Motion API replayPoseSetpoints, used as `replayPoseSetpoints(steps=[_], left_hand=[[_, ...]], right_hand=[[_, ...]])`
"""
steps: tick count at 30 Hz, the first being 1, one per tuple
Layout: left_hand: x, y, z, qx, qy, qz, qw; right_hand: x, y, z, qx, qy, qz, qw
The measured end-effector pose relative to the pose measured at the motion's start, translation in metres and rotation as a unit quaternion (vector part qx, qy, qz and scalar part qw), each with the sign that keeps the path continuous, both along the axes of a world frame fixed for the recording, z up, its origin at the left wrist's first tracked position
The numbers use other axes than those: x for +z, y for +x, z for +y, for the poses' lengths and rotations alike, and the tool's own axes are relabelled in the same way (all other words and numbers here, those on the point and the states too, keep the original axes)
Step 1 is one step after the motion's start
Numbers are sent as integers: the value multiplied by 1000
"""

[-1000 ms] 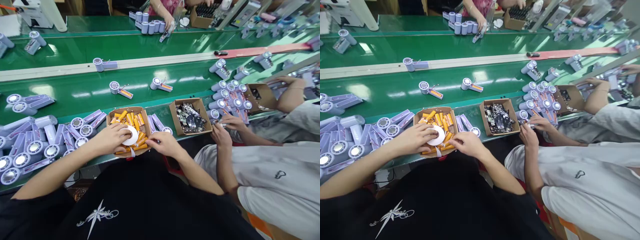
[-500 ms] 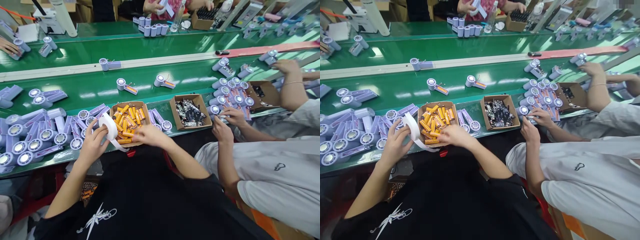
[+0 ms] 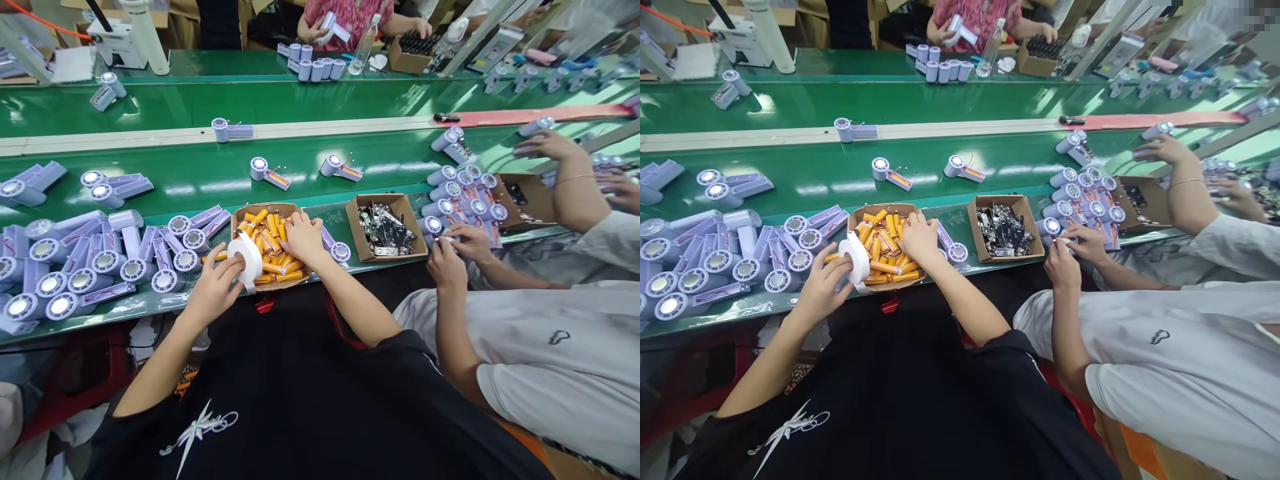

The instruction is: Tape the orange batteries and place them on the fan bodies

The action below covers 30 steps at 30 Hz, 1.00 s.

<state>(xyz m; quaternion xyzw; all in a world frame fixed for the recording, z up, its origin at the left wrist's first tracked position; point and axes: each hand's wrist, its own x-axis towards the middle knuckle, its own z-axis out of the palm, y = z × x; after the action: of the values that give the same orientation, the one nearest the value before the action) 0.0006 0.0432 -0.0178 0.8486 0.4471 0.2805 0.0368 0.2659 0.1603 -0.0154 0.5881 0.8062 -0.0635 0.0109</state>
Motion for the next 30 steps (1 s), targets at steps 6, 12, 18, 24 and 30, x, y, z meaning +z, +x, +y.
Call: replayPoseSetpoints(steps=[6,12,18,24,30], left_hand=[[6,5,0,-25,0,-1,1000],[10,1,-1,-21,-13,-2,1000],[12,7,-2,-50,17,-21,998],[14,9,-1,-70,26,-19,997],[10,8,-1,-62,-2,-7,998]], right_hand=[[3,24,4,1,-42,335,941],[12,31,-24,5,-112,660,742],[17,30,-40,21,-199,694,691],[33,46,-50,100,-217,622,746],[43,50,-53,81,-91,472,873]])
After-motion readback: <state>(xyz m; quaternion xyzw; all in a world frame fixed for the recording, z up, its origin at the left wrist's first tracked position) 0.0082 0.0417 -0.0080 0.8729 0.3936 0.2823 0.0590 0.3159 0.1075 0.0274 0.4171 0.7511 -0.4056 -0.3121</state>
